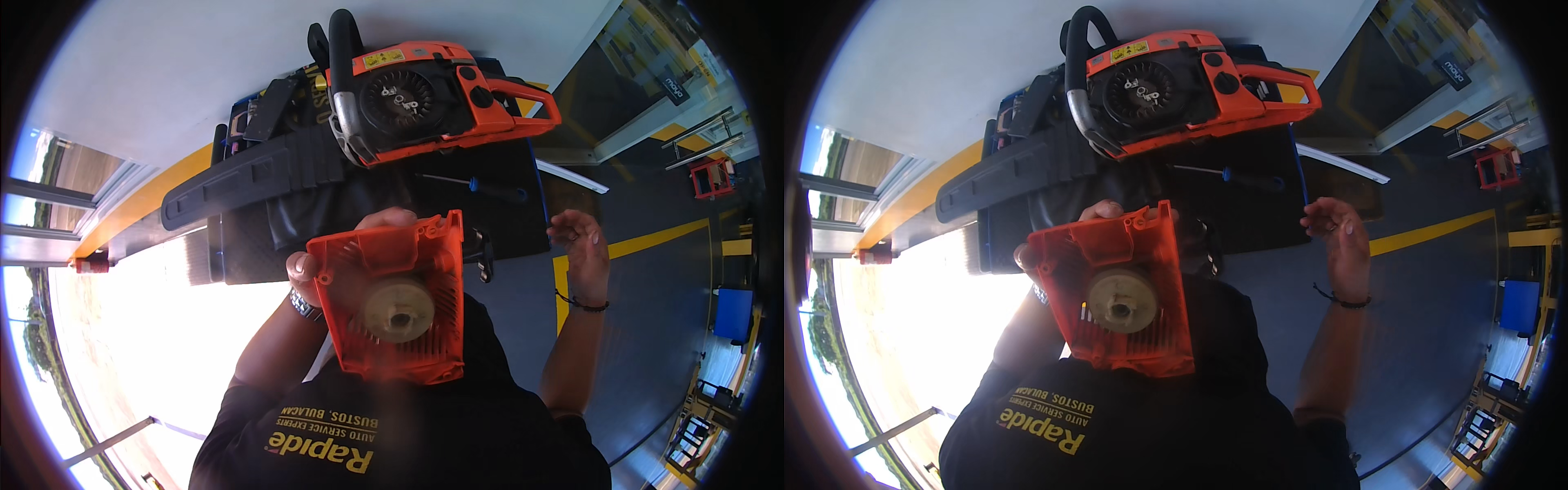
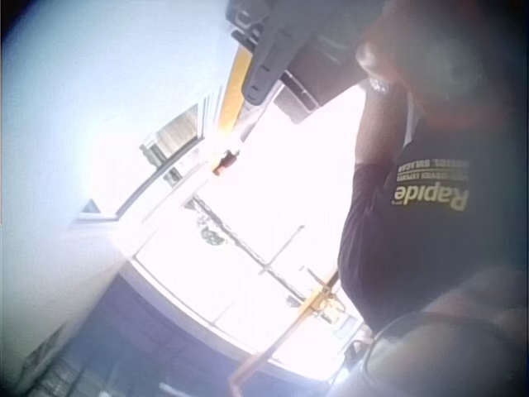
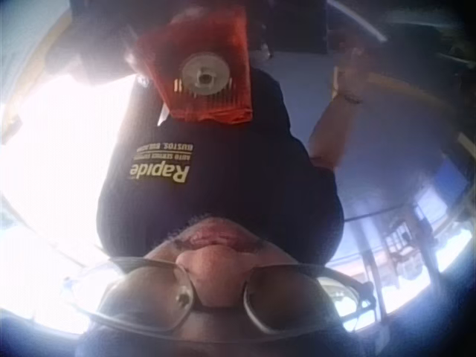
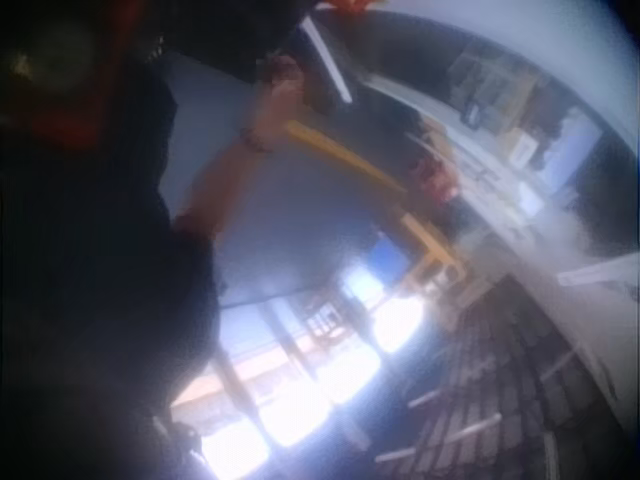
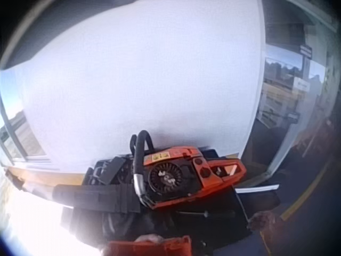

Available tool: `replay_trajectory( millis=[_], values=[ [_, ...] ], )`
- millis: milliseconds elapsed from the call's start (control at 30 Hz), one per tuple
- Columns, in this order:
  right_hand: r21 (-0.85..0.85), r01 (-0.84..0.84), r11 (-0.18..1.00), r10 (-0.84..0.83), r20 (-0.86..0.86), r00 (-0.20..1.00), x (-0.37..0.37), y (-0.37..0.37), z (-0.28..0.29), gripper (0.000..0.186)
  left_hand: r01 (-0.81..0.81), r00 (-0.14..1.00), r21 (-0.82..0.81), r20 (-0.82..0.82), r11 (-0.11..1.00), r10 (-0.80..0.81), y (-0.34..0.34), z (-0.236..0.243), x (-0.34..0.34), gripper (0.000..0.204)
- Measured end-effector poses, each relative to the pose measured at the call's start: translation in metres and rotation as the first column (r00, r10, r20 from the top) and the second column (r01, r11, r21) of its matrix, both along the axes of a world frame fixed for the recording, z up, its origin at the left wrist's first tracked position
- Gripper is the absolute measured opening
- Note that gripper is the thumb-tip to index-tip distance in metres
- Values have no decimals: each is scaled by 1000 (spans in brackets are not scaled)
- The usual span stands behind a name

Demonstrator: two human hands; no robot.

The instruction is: The person removes the red starter housing from a chainsaw, uses a screwdriver to adjust the internal spool, and then reattaches the housing to the chainsaw body.

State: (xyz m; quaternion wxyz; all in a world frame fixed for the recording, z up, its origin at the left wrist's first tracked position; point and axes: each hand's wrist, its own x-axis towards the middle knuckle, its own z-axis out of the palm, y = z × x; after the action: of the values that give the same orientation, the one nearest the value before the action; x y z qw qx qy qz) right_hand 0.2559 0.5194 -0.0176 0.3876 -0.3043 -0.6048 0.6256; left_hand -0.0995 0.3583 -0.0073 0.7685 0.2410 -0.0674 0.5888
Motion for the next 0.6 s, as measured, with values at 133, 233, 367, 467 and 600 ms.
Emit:
replay_trajectory(
  millis=[133, 233, 367, 467, 600],
  values=[
    [-229, -246, 942, 196, -219, 956, -101, -58, 22, 52, 40, 998, -24, -38, 999, -41, 5, -3, 3, 118],
    [-372, -258, 892, 204, -178, 963, -116, -74, 32, 39, 72, 997, -145, -8, 987, -74, 0, 0, 5, 116],
    [-399, -9, 917, -12, -52, 999, -81, -55, 42, 19, -7, 998, -148, 59, 989, 16, -7, -3, 18, 111],
    [-266, 406, 874, -424, -14, 905, 41, 12, 18, 19, -56, 986, -30, 158, 998, 60, -9, -8, 20, 89],
    [-353, 642, 681, -654, 100, 750, 282, 60, 2, 28, 50, 979, -216, 205, 975, -5, -10, -29, 22, 95]
  ],
)
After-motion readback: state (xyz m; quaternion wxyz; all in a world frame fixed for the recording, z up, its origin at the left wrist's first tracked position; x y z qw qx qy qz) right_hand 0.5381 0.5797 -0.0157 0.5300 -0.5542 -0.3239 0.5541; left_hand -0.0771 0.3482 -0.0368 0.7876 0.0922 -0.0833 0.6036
